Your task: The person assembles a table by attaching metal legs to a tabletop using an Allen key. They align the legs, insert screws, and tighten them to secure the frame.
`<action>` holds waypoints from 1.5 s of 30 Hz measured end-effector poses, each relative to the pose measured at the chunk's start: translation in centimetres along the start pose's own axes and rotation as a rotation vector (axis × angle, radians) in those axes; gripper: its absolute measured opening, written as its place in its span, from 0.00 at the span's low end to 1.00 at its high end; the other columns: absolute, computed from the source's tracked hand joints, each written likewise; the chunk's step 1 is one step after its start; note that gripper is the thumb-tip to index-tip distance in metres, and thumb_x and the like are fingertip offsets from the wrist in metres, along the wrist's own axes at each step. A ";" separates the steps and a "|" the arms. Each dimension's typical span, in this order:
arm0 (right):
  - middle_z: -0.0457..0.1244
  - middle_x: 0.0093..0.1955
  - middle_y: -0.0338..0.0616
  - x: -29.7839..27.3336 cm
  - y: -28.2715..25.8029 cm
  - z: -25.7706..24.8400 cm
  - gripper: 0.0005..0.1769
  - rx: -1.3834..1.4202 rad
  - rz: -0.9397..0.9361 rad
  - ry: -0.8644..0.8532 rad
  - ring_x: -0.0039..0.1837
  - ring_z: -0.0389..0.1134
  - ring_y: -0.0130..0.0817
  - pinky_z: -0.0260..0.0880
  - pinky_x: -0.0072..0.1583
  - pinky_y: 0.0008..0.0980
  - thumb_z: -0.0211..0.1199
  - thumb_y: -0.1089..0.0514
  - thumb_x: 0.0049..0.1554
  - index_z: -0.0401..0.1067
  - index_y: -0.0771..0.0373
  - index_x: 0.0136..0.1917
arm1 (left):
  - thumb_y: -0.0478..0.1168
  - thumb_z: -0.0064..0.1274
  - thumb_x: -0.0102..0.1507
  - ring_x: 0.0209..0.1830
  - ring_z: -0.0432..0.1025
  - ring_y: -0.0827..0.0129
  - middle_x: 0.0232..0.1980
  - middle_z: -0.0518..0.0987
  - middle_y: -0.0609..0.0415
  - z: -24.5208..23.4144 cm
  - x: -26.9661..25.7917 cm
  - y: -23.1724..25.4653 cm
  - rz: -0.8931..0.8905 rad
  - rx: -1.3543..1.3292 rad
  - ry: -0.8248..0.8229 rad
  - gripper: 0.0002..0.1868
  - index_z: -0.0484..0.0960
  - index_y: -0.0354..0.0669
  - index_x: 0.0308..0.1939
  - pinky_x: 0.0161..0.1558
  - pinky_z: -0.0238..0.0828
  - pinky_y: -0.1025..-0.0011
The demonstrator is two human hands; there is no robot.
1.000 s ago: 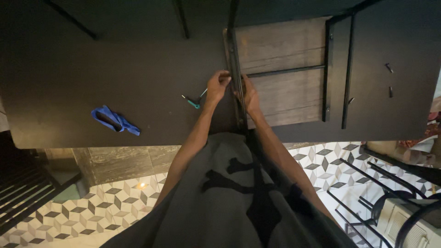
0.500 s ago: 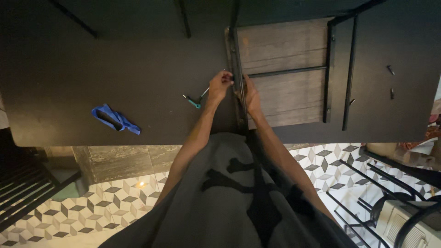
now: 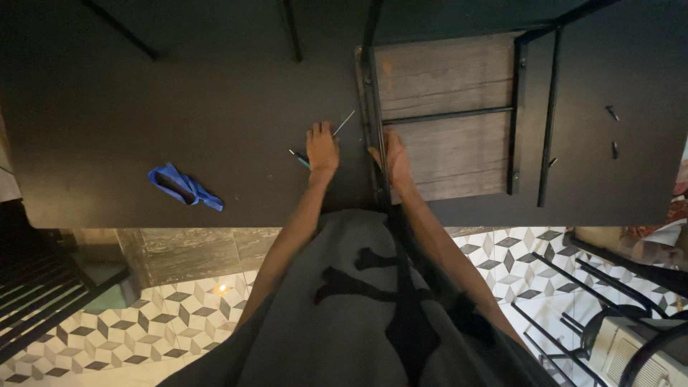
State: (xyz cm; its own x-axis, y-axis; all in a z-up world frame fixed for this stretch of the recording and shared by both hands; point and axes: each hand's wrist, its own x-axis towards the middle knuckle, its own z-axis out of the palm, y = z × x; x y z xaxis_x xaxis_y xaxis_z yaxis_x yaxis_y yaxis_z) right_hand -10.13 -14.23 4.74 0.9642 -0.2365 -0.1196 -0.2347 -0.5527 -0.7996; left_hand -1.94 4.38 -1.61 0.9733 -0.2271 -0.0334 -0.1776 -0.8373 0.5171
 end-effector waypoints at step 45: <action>0.61 0.34 0.44 -4.3 -11.0 -6.7 0.15 0.224 0.167 0.270 0.38 0.58 0.26 0.62 0.40 0.32 0.57 0.58 0.64 0.73 0.70 0.59 | 0.60 0.55 0.64 0.30 0.75 0.71 0.34 0.84 0.52 0.5 5.3 5.9 -0.377 -0.750 -0.423 0.29 0.87 0.35 0.49 0.36 0.70 0.67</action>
State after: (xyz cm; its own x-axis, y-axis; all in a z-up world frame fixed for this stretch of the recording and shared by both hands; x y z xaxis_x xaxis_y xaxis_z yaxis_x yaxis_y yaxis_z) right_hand -12.52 -12.49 17.97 0.8407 -0.5272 -0.1239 -0.3245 -0.3071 -0.8946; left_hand 2.07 -2.00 0.83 0.7876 -0.2914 -0.5430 0.4223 -0.3866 0.8199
